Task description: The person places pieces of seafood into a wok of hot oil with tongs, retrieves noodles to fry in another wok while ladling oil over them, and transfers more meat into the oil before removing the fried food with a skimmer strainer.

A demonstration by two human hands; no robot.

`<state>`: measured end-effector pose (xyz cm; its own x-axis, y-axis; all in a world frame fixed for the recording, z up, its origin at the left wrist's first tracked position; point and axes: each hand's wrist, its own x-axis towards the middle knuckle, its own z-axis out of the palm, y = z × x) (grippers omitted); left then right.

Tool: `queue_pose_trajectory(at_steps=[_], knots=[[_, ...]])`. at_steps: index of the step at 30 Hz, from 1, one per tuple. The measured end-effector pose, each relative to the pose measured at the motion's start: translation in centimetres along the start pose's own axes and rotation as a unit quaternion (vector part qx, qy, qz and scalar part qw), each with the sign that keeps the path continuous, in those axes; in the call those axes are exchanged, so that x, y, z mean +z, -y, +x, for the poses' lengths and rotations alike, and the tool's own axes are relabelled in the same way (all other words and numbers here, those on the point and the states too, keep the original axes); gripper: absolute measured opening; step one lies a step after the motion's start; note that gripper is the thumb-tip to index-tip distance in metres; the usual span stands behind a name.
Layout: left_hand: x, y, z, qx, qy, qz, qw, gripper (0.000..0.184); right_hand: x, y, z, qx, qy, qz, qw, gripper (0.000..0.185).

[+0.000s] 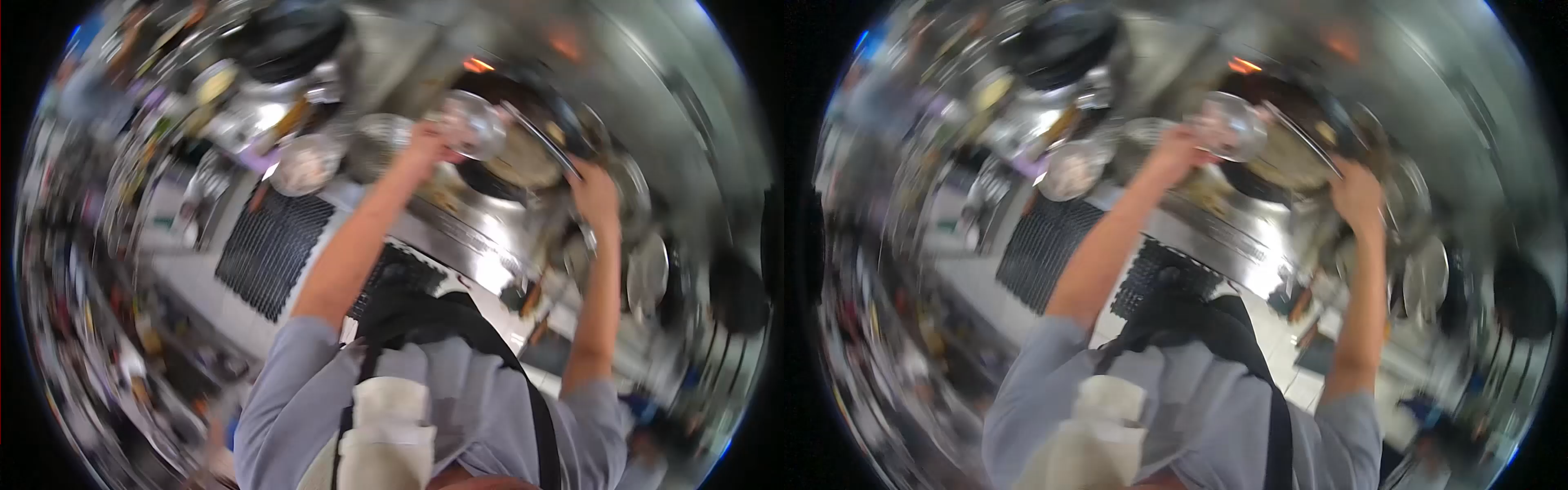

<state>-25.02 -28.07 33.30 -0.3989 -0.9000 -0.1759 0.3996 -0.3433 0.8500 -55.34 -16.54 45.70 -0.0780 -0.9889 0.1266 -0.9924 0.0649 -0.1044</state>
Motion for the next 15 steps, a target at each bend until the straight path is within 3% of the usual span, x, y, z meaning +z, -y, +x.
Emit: queue_pose_trajectory(at_steps=[1,5,9,15], knots=[[0.4,0.2,0.4,-0.048,-0.055,0.027,0.997,0.022,2.0,-3.1,0.8,-0.002,-0.013,0.039,0.999,0.036],[-0.3,2.1,2.3,-0.053,-0.032,0.021,0.998,0.015,5.9,-6.2,3.8,0.141,0.042,0.057,0.987,0.039],[0.6,2.3,3.1,-0.056,-0.016,0.022,0.998,0.011,10.4,-8.2,6.5,0.217,0.001,0.053,0.975,0.046],[-0.5,2.4,2.3,-0.039,-0.014,0.012,0.999,0.013,5.4,-8.5,5.3,0.219,0.028,-0.010,0.975,0.041]])
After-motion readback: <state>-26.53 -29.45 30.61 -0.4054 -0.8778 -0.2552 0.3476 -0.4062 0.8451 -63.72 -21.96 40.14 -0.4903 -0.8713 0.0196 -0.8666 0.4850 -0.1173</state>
